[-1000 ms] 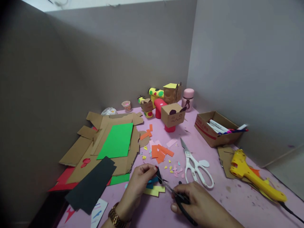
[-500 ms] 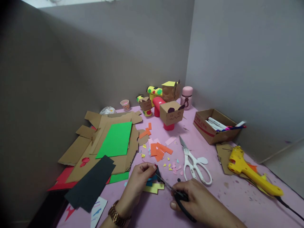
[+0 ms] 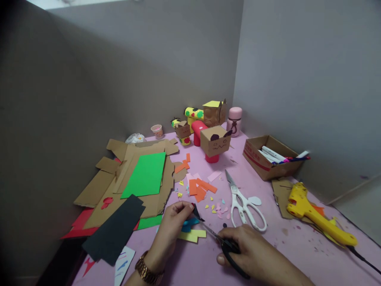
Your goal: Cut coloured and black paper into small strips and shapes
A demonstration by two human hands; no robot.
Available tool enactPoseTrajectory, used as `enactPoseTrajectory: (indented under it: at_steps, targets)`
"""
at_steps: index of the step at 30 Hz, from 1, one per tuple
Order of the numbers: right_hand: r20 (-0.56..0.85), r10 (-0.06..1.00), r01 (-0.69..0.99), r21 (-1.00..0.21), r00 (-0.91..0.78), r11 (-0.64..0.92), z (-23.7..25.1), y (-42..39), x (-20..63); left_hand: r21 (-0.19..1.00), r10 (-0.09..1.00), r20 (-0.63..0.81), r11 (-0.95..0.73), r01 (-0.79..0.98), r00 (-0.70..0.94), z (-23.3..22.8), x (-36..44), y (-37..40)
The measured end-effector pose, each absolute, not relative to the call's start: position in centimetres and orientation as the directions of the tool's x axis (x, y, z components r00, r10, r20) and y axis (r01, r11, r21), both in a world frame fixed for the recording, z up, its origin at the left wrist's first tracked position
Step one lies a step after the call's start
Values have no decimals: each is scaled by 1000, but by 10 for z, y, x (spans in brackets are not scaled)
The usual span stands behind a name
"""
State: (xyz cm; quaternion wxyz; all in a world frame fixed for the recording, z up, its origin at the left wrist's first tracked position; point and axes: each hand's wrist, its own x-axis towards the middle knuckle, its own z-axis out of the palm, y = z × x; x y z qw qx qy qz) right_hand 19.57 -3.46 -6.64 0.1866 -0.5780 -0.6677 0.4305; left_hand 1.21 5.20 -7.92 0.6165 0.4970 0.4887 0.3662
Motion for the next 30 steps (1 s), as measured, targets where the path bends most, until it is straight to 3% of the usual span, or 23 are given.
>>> enactPoseTrajectory:
  at_steps: [5,10,17,25,30]
  targets:
    - [-226,950,444,-889,-215,-111,-69,-35,204,969,940,-233,245,-19,250,-78,9,57]
    - [-217,976,190,-959,-20,-209,-75,-33,198,973,966,-179,202,-112,186,-72,5,58]
    - [-97,965,-171,-984,245,-55,-66,-33,169,938,944,-226,277,-209,239,-51,21,34]
    - [-36,969,-289,-957,245,38,-52,-43,169,856,896,-298,404,-322,331,-47,39,-6]
    - [-50,963,-268,-963,264,24,-51,-47,168,857,940,-275,334,-392,200,-57,36,-12]
